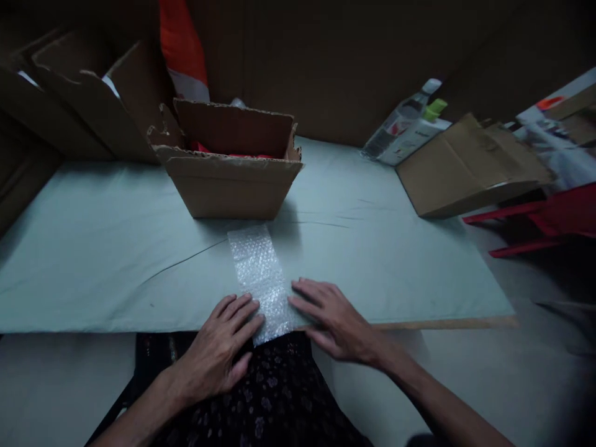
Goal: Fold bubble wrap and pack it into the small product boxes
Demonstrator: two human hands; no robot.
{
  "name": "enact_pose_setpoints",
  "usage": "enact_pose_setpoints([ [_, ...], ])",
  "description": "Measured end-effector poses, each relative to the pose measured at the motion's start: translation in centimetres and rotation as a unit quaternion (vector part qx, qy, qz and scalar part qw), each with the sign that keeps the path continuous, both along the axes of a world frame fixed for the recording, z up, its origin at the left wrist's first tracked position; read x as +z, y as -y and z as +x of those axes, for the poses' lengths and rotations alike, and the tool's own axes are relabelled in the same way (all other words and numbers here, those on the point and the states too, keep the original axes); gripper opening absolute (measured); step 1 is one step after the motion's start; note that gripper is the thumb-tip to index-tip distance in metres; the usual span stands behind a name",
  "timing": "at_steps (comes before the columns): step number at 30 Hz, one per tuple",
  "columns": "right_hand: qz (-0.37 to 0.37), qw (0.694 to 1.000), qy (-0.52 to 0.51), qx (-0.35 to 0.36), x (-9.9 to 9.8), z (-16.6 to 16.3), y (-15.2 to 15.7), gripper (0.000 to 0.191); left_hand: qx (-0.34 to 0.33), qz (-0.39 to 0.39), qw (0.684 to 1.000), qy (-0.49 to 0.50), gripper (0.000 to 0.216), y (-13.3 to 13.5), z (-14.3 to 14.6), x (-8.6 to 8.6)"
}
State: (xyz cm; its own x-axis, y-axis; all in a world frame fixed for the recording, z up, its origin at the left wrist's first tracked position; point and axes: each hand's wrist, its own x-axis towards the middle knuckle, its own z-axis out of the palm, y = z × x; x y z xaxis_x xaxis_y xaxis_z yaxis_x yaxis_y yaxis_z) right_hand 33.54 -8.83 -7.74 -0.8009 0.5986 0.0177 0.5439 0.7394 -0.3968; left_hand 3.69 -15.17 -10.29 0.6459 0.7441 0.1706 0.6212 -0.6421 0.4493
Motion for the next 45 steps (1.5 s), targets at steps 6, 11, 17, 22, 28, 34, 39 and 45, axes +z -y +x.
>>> enact_pose_setpoints([
  [6,0.036,0.998,-0.031,-0.046,-1.9,-2.6,2.5,0.031,0.016,0.027,0.999,-0.016,0.064,0.0,0.1,-1.3],
  [11,0.050,0.989,-0.133,-0.046,-2.3,-4.1,0.2,0.015,0.093,0.061,0.991,0.070,0.049,0.3,1.3,-1.6],
  [17,-0.001,0.970,-0.222,-0.095,-2.8,-5.0,-0.6,0.016,0.214,0.038,0.949,0.227,0.018,-0.5,2.4,-1.6],
  [22,-0.056,0.955,-0.245,-0.157,-2.9,-5.4,-1.1,0.019,0.231,0.038,0.939,0.252,0.011,-1.4,1.9,-1.8],
  [28,-0.051,0.950,-0.255,-0.175,-3.2,-5.4,-3.0,0.026,0.242,0.040,0.938,0.247,0.013,-2.7,0.9,-3.9],
  [34,0.075,0.954,-0.258,-0.136,-2.5,-5.1,-3.8,0.027,0.303,0.070,0.938,0.154,0.021,-3.3,1.2,-2.6],
  [39,0.037,0.988,-0.152,-0.016,-2.2,-5.4,-2.6,0.028,0.323,0.033,0.940,0.103,0.033,-3.7,1.3,-1.0],
  [45,0.038,0.985,-0.158,-0.051,-3.4,-6.5,-3.0,0.019,0.247,0.064,0.960,0.113,0.046,-3.1,0.4,0.1],
])
